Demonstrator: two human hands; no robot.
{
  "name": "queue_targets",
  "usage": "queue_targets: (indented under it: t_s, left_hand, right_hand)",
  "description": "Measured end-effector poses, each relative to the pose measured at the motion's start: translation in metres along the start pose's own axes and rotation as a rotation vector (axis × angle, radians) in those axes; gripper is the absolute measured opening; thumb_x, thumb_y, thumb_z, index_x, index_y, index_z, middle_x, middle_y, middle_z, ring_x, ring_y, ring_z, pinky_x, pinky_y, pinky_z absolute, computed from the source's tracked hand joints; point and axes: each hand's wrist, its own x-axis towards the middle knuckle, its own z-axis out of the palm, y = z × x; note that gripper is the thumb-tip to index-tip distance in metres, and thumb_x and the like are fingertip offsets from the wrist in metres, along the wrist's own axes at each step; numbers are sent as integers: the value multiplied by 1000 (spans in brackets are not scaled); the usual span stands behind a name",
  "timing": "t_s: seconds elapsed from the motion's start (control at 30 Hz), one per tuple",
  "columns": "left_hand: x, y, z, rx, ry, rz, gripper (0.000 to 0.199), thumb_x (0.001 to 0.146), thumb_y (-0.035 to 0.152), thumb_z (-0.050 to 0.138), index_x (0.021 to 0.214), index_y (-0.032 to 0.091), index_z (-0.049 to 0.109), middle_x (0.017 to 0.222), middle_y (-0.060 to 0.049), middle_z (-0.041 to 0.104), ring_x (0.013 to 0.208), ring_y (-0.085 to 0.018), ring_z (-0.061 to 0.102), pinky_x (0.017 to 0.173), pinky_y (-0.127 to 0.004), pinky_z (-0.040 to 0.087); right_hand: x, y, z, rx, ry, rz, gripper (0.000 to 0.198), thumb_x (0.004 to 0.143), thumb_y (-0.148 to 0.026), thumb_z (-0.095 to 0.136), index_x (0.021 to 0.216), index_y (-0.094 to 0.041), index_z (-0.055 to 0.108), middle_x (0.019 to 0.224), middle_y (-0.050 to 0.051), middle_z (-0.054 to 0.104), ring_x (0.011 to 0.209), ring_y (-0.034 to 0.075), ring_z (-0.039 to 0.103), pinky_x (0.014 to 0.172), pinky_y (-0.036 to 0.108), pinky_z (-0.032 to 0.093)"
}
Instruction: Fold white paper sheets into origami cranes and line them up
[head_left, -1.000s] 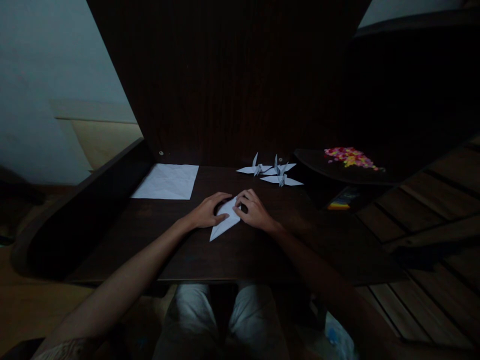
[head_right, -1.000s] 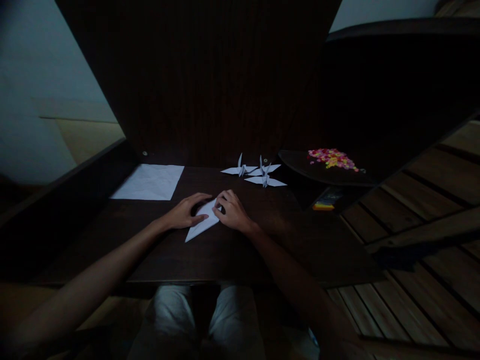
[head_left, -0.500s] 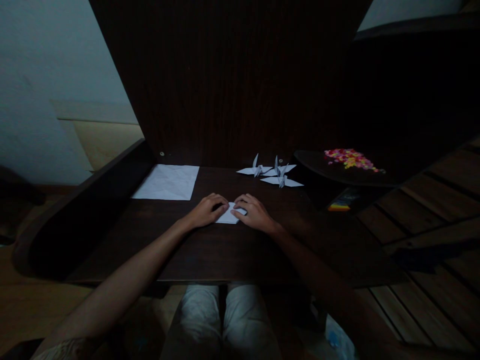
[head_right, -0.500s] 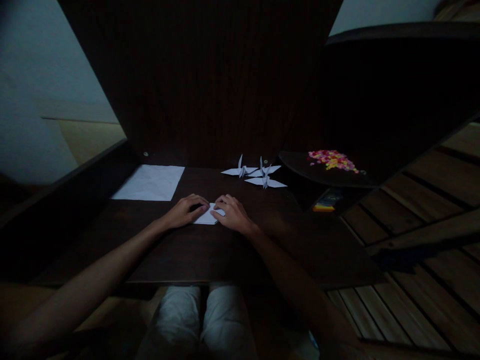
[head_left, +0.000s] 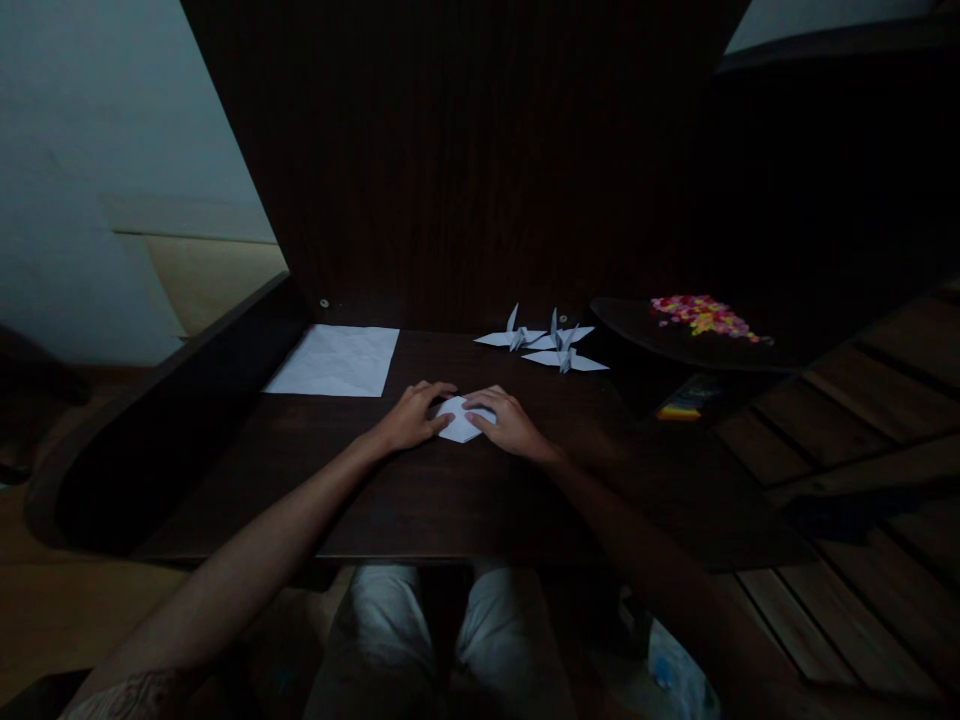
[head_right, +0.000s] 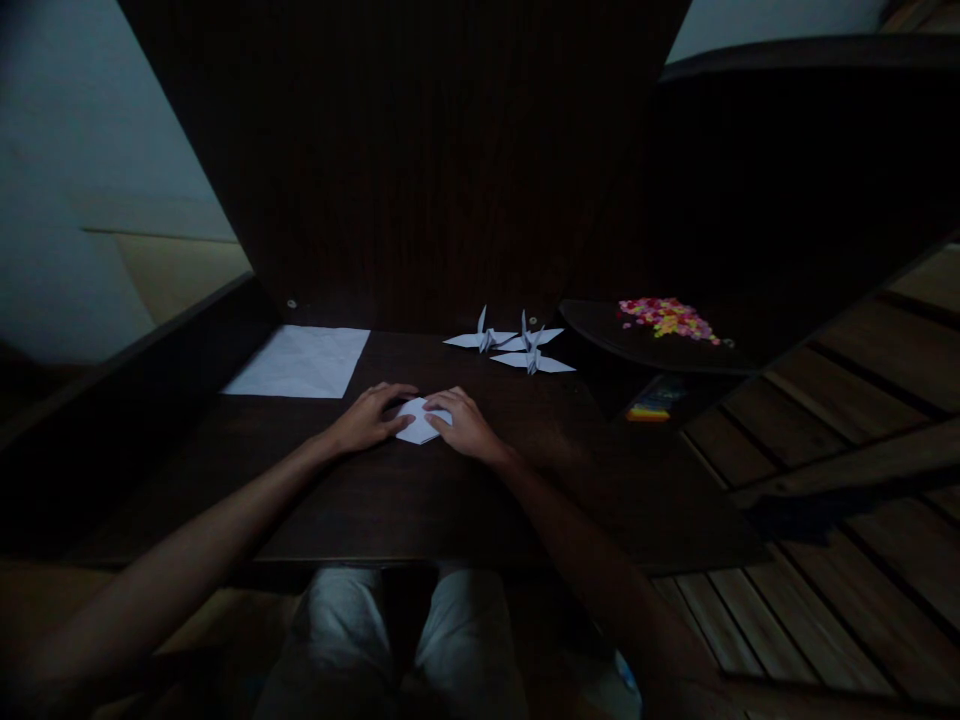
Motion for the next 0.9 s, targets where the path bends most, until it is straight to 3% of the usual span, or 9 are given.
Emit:
queue_targets:
  t_s: [0.1,0.3,0.5,0.63,0.9]
  left_hand:
    - [0,1,-1,41,-15,28,32,83,29,54,114,20,55,115,-5,62,107,-22,53,96,-40,37]
    - [-1,3,-3,89,2,60,36,83,29,54,118,19,53,116,-6,61,108,-23,51,95,-40,36]
    - [0,5,-6,146,-23,155,20,87,29,52,100,20,65,101,-4,67,99,-22,53,88,-40,38]
    - [0,5,-7,151,-28,212,19,87,27,52,92,18,68,96,-6,67,95,-21,54,86,-38,41]
    - [-1,2,-6,38,-70,299,22,84,11,50,98,16,67,98,-7,68,93,-17,59,86,-31,46]
  right_hand:
    - [0,1,-1,-4,6,-27,17,82,-18,60,98,-20,66,103,7,67,98,20,55,89,38,44]
    - [-1,1,-1,-14,26,-22,44,81,-19,61,124,-22,54,107,7,65,99,21,54,90,39,45]
    - [-1,2,-2,-69,-10,-110,17,84,-19,59,97,-21,70,95,6,67,93,20,52,86,38,45]
    - [-2,0,-5,-160,-25,-152,15,82,-18,60,91,-22,72,96,6,66,93,21,50,84,41,45]
    - [-2,-1,-3,-137,-14,-208,16,83,-15,57,89,-19,71,91,8,64,86,20,51,78,38,46]
